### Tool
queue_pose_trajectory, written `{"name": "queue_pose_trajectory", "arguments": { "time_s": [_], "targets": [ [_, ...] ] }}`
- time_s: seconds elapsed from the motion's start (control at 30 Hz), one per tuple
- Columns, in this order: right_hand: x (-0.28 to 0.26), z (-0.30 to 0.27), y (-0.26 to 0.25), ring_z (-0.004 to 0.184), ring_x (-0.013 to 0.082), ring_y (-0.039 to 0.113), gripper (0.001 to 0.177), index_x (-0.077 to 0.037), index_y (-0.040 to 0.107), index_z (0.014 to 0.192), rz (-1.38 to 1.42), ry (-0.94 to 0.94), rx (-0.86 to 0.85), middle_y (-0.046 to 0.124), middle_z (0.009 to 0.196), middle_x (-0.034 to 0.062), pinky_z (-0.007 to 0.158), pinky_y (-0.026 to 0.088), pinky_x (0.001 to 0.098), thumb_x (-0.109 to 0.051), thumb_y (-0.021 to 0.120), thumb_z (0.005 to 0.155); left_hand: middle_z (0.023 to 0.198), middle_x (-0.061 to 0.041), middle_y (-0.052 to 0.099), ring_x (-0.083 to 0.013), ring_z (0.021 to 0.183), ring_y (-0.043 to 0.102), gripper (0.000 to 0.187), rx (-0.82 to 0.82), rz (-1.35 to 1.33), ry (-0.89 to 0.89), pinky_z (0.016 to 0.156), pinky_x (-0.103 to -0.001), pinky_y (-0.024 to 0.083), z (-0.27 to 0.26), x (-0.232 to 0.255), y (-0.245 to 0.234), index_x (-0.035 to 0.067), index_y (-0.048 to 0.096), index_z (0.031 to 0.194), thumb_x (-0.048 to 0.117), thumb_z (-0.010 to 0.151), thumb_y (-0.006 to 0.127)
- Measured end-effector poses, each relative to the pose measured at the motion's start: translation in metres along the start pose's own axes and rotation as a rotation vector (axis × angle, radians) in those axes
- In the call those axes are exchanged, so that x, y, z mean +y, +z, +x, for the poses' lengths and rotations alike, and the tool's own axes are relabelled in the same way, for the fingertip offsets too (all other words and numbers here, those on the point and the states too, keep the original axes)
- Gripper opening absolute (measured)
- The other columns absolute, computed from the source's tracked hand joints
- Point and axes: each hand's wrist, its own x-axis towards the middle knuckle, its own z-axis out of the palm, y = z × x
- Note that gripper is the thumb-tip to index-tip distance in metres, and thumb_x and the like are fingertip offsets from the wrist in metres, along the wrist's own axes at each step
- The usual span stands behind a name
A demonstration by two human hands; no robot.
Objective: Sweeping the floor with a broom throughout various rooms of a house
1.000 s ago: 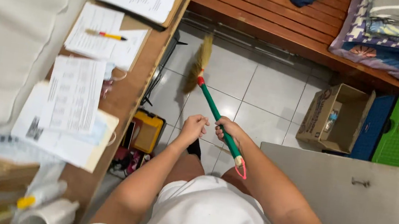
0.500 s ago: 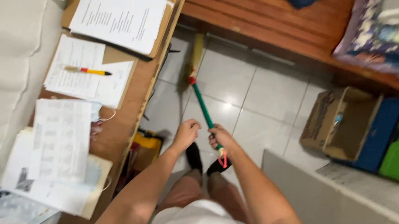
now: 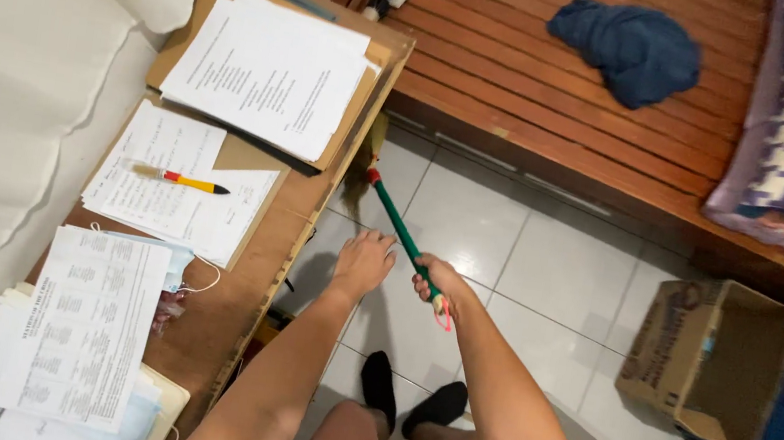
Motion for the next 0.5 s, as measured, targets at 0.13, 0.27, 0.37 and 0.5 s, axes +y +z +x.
{"name": "queue_pose_trajectory", "arguments": {
  "time_s": [0.13,0.27,0.37,0.5],
  "targets": [
    [-0.007,0.049,0.009,0.05,0.0071,0.048,0.028,-0.011,0.052,0.121,0.055,-0.077,0.01,0.052,0.071,0.0067,0.037,0.039,0.0179,-0.022,0.06,0.097,0.128,-0.007,0.062,-0.0282,0.126,0.056,0.038,0.002,-0.015,-0.013,0.105,-0.047,0.049,0.031,-0.016,0.023,0.023,0.06,0.137,0.038,0.106,0.042],
    [-0.008,0.124,-0.015,0.05,0.0052,0.048,0.026,-0.007,0.05,0.116,0.076,-0.1,-0.008,0.051,0.071,0.0045,0.038,0.04,0.0164,-0.024,0.059,0.098,0.128,-0.007,0.062,-0.0275,0.126,0.057,0.041,-0.023,-0.003,-0.016,0.104,-0.047,0.048,0.047,-0.02,0.043,0.023,0.059,0.139,0.039,0.107,0.04],
    [0.005,0.153,-0.066,0.051,0.0034,0.047,0.026,-0.006,0.047,0.114,0.105,-0.066,0.007,0.047,0.072,0.0015,0.038,0.039,0.0139,-0.025,0.057,0.099,0.126,-0.007,0.064,-0.028,0.125,0.058,0.04,-0.044,0.015,0.007,0.103,-0.047,0.049,0.046,-0.016,0.05,0.024,0.059,0.139,0.04,0.107,0.04],
    [0.048,0.096,-0.145,0.046,0.0099,0.05,0.028,0.005,0.047,0.117,0.237,-0.072,0.214,0.048,0.066,0.0063,0.037,0.042,0.0212,-0.015,0.058,0.101,0.125,-0.008,0.065,-0.0298,0.123,0.06,0.038,-0.091,0.036,0.052,0.102,-0.048,0.05,0.041,-0.003,0.058,0.024,0.062,0.136,0.037,0.106,0.042]
  ]
}}
